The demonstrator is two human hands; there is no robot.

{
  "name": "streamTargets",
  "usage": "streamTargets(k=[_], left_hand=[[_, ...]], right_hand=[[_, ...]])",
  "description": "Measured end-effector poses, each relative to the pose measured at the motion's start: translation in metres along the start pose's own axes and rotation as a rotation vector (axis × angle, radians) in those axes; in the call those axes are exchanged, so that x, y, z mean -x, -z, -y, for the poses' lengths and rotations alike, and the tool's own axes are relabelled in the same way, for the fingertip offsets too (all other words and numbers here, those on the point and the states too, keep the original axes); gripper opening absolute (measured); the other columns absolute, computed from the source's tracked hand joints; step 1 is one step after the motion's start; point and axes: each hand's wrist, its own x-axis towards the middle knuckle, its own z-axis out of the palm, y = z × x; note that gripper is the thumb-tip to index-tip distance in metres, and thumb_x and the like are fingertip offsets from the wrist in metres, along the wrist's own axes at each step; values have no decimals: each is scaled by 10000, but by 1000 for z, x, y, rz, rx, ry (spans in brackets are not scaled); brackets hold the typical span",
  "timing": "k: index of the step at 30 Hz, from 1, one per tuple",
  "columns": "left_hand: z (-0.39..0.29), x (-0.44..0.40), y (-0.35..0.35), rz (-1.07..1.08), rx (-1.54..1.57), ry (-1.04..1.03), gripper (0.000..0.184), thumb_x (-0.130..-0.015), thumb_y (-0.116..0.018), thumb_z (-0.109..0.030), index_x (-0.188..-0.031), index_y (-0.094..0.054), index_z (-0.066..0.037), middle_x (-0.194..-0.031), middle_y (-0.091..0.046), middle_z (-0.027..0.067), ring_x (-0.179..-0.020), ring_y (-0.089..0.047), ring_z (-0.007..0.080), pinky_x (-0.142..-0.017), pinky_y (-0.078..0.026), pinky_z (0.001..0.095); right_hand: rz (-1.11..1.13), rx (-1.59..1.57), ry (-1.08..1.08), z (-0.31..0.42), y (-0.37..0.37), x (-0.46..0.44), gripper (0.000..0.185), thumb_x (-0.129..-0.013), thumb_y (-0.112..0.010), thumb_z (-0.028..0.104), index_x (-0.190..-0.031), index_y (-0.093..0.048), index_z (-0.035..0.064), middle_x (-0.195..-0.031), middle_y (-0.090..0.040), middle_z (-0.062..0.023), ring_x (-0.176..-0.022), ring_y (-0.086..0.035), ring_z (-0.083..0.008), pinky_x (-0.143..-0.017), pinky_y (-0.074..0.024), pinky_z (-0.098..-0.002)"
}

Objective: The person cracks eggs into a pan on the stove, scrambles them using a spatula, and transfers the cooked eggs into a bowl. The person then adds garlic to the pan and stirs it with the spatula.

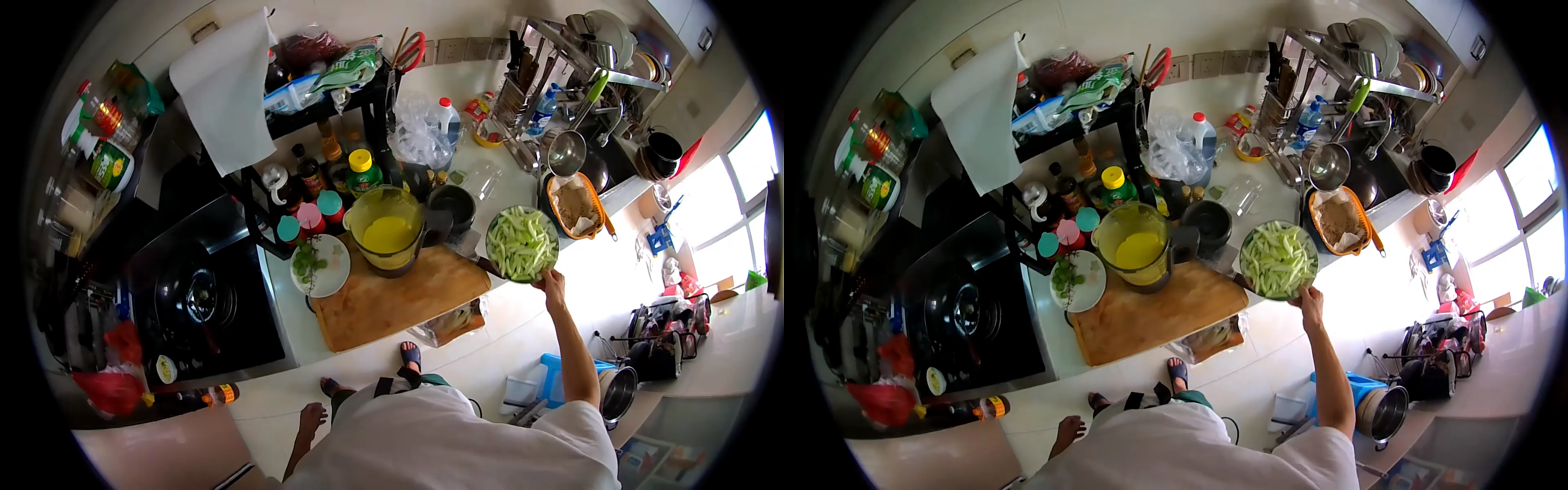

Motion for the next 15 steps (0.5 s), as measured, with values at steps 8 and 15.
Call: streamTargets(k=[8,15], left_hand=[[-151,42,-77,311,179,-379,241,-954,-542,-228,-1023,-625,-13,-925,-637,47,-863,-616,140,-776,-496,276],[-189,102,-15,908,667,-369,603,-916,-595,-274,-1400,-329,-33,-1382,-436,86,-1261,-447,242,-1045,-388,410]], right_hand=[[352,185,-23,12,-66,160,314,-936,-538,281,-934,-645,-14,-790,-636,-43,-616,-588,-110,-588,-532,-270],[814,234,-31,16,-232,258,333,-893,-600,271,-1099,-623,11,-847,-660,-40,-767,-631,-114,-682,-534,-268]])
